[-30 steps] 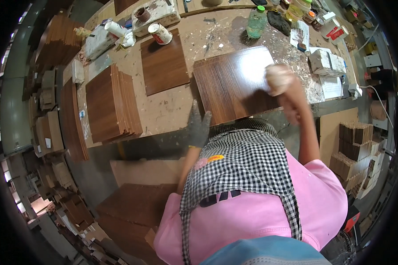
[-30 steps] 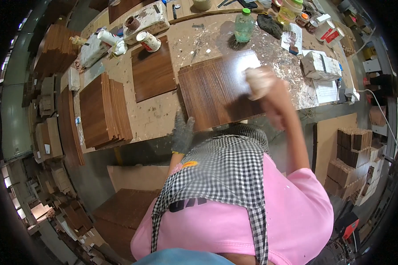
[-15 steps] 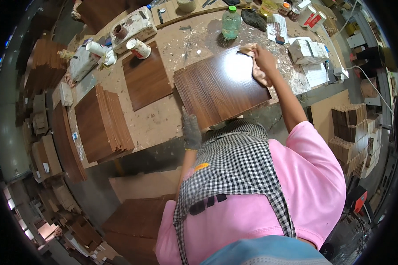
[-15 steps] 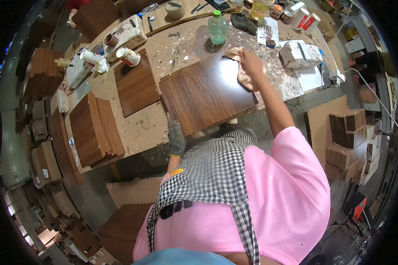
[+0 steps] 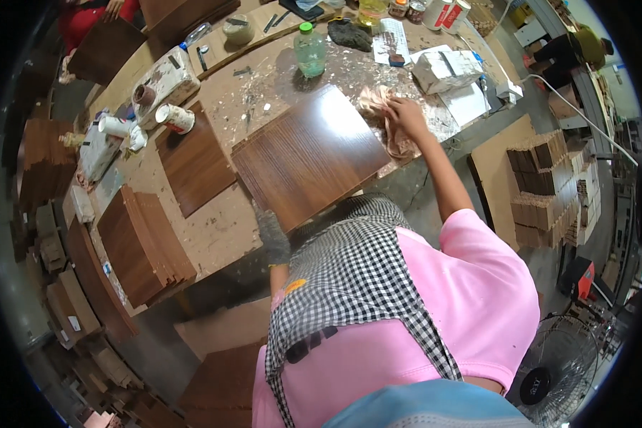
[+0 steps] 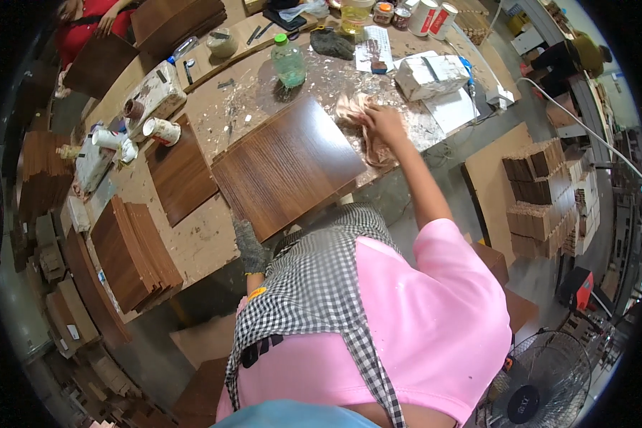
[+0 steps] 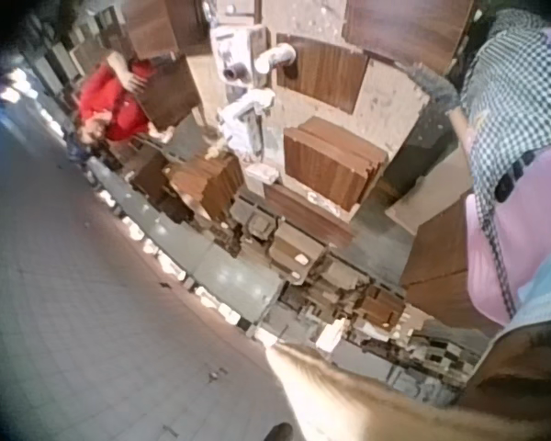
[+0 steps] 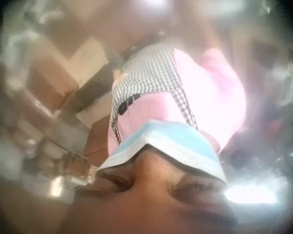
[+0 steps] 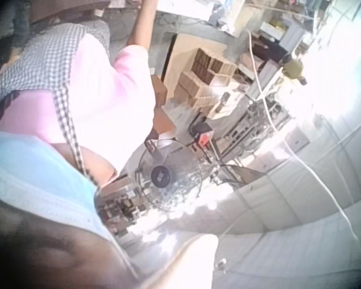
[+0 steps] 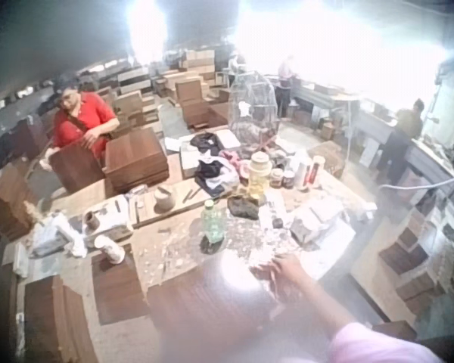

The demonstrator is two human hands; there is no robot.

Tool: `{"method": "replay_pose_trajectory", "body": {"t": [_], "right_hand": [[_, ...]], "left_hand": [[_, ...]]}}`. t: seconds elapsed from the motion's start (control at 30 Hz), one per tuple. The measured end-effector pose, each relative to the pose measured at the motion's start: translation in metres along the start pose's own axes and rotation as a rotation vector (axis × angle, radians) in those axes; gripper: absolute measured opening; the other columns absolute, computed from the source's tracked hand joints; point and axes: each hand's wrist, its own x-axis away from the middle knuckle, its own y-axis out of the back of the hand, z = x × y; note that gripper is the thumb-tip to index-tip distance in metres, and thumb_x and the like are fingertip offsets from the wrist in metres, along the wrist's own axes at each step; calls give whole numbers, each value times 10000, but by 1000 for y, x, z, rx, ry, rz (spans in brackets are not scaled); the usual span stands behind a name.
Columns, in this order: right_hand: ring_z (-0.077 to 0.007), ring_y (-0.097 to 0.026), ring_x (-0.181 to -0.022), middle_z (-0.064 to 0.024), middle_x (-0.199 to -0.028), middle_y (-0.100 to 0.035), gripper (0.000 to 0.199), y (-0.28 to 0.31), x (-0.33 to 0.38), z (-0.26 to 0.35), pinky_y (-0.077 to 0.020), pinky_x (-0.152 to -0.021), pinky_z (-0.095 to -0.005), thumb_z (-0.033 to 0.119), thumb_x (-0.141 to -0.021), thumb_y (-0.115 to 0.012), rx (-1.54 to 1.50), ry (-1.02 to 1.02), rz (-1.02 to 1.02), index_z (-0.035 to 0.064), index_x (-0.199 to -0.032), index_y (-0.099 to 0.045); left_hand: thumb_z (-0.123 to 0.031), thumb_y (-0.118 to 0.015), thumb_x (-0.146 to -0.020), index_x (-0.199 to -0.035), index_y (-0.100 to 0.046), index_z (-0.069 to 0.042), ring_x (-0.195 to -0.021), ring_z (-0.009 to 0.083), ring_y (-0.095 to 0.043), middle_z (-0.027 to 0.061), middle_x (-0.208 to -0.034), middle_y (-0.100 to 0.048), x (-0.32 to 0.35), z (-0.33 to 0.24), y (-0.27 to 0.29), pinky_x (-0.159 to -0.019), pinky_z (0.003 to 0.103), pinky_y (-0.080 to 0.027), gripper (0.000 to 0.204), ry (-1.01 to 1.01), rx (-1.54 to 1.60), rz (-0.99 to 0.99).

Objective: The person wipes the surface and edges of wood panels with a cloth, applies a marking with a red pen, and uses a small tool to scrape along the edges before stacking the panels.

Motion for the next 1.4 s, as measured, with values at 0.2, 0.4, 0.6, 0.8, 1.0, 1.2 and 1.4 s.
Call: {"method": "replay_pose_trajectory", "body": {"t": [0.2,0.4,0.6,0.8,1.0,1.2,1.4], "right_hand": [[-387,-669,-833,-196,-880,-711,273,46,-62,-111,-500,-746,-474,294,-959,-609,81,-296,-635,66,-972,-759],[-317,-715,-738,-99,-773,-747,446,44,-85,-292,-529,-685,-453,587,-797,-706,155,-593,-51,157,-834,-815],[-247,-729,-876,-78,-976,-766,279,36,-116,-142,-545,-767,-372,291,-864,-750,-4,-444,-271,159,-1109,-757],[-189,-690,-896,-84,-961,-745,203,-2,-77,173,-524,-826,-292,164,-896,-742,-800,171,314,71,-1075,-772],[-292,-705,-799,-133,-921,-739,290,-61,-68,301,-545,-738,-371,194,-854,-759,-656,363,460,161,-1142,-755],[-248,-730,-799,-104,-1009,-764,305,-74,-82,316,-562,-733,-370,167,-906,-720,-586,450,432,182,-1210,-738],[-306,-730,-873,-146,-1001,-739,290,-75,-84,320,-556,-772,-402,163,-876,-727,-567,419,440,194,-1163,-753]], "left_hand": [[-308,-413,-1076,-1531,-302,31,-1364,279,-433,163,-1545,-403,6,5,12,-1158,388,-324,578,191,-249,-206],[-468,-545,-1002,-1532,-312,-20,-1411,380,-380,259,-1520,-402,25,6,26,-1170,473,-300,732,-20,-538,24],[-448,-604,-971,-1616,-127,-155,-1195,457,-565,304,-1393,-521,55,-3,25,-1020,505,-452,853,16,-710,-53],[-404,-490,-1044,-1620,-97,-175,-1037,467,-648,250,-1419,-527,43,-14,17,-866,474,-546,734,177,-545,1],[-303,-415,-1086,-1623,-96,-147,-1454,347,-357,158,-1633,-265,30,-31,15,-1133,398,-351,644,29,-358,58],[-257,-431,-1080,-1606,-95,-79,-1468,298,-230,161,-1657,-184,26,-4,15,-1161,371,-254,649,-86,-177,84],[-235,-446,-1065,-1572,-156,-54,-1305,294,-267,189,-1635,-218,23,2,18,-1050,376,-283,611,-59,-205,88]]}}
